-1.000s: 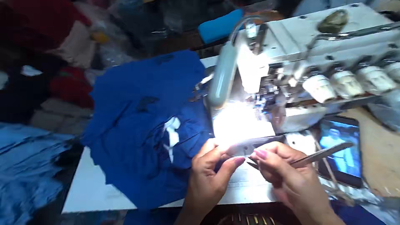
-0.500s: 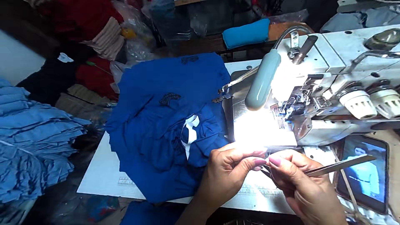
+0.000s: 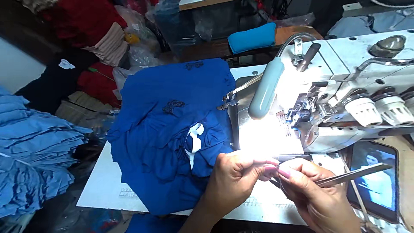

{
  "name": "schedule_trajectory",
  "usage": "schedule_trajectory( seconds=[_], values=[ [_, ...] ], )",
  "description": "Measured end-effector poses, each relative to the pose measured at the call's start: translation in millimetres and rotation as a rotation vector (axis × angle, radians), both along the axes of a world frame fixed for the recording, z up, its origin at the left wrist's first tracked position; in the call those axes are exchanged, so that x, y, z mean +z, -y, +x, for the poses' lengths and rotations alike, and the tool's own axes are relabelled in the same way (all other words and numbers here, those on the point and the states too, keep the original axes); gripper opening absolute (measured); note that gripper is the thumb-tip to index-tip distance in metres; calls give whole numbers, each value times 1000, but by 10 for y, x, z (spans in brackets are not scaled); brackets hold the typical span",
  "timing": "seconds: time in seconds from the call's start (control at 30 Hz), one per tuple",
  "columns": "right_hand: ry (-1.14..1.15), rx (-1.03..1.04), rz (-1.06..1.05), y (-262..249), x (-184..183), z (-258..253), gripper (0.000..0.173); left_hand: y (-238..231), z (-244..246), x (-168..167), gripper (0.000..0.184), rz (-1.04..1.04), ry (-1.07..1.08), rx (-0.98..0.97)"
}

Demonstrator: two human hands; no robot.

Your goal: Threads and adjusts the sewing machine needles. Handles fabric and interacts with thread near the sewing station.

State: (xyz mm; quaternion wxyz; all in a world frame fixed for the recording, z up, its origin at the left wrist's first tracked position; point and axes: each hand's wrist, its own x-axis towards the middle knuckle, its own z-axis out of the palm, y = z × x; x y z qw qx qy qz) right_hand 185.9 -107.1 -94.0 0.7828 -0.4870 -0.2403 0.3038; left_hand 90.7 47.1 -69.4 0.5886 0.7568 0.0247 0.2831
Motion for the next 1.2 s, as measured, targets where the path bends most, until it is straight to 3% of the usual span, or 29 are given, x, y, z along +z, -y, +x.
schedule_trajectory(
  seconds=[0.13,0.27,0.4,0.5,0.6,0.77,0.9,1.2],
  values=[
    [1,20,-14,-29,-17,-20,12,-12,-14,-52,11,126,20,73],
    [171,-9,-25,-21,54,-52,12,-53,-48,-61,13,239,47,131],
    [373,-156,-97,36,130,-87,40,-162,-54,6,7,335,27,153],
    [553,-263,-89,94,106,-71,33,-206,-3,25,4,350,38,136],
    [626,-284,-22,127,80,-54,37,-180,43,31,5,375,29,93],
    [786,-205,-211,282,167,-16,40,-164,192,73,13,431,5,54],
    [711,-32,-139,361,237,6,33,-213,348,106,18,472,7,-10],
    [645,80,-15,467,68,109,14,-226,479,-93,15,298,14,67]
  ],
)
